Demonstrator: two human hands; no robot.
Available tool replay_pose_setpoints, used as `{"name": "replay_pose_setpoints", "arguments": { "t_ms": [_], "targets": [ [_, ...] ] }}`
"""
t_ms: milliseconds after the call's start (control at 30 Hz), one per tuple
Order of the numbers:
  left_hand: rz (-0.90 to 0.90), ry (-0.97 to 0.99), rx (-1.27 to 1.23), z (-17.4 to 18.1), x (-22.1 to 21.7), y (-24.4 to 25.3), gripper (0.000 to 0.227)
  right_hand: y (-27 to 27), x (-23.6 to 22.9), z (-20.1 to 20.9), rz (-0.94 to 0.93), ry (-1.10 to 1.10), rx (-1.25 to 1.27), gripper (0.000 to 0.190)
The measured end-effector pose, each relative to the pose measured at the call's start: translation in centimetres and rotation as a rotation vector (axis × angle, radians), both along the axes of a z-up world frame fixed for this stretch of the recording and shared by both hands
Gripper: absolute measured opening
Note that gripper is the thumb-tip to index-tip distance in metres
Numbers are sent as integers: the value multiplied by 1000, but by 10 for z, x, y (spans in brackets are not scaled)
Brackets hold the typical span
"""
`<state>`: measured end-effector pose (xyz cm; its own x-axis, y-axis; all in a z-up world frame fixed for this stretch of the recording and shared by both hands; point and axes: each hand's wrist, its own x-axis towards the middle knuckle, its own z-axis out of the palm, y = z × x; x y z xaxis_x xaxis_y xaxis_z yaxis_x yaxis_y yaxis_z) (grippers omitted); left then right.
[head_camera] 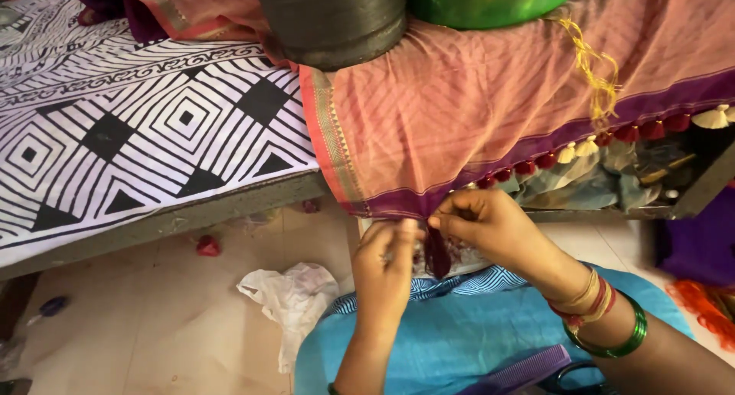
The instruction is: The recorder is finishing the decorative border of a sari, trimming excess threads and securing tassels by hand and with scissors.
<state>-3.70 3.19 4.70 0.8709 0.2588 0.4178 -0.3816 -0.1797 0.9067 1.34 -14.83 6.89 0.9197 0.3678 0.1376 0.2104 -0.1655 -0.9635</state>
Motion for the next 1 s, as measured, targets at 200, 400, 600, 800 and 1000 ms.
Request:
{"name": "replay_pose_setpoints", "arguments": {
  "t_ms": [200, 400, 600, 800, 1000],
  "targets": [
    [18, -91, 287, 12, 0, 11, 15, 1, -3, 7, 16, 4, 4, 16],
    [49, 1, 166, 15, 0, 17, 16, -3, 1, -2, -25, -2, -72, 19],
    [-335, 141, -277, -7, 8, 13, 29, -1, -1, 2, 23, -7, -1, 16],
    [-233, 185, -243, -12, 12, 11, 31, -1, -1, 1, 21, -9, -13, 16],
    [-259, 197, -213, -8, 12, 5, 33, -1, 0, -4, 29, -4, 12, 16]
  ]
}}
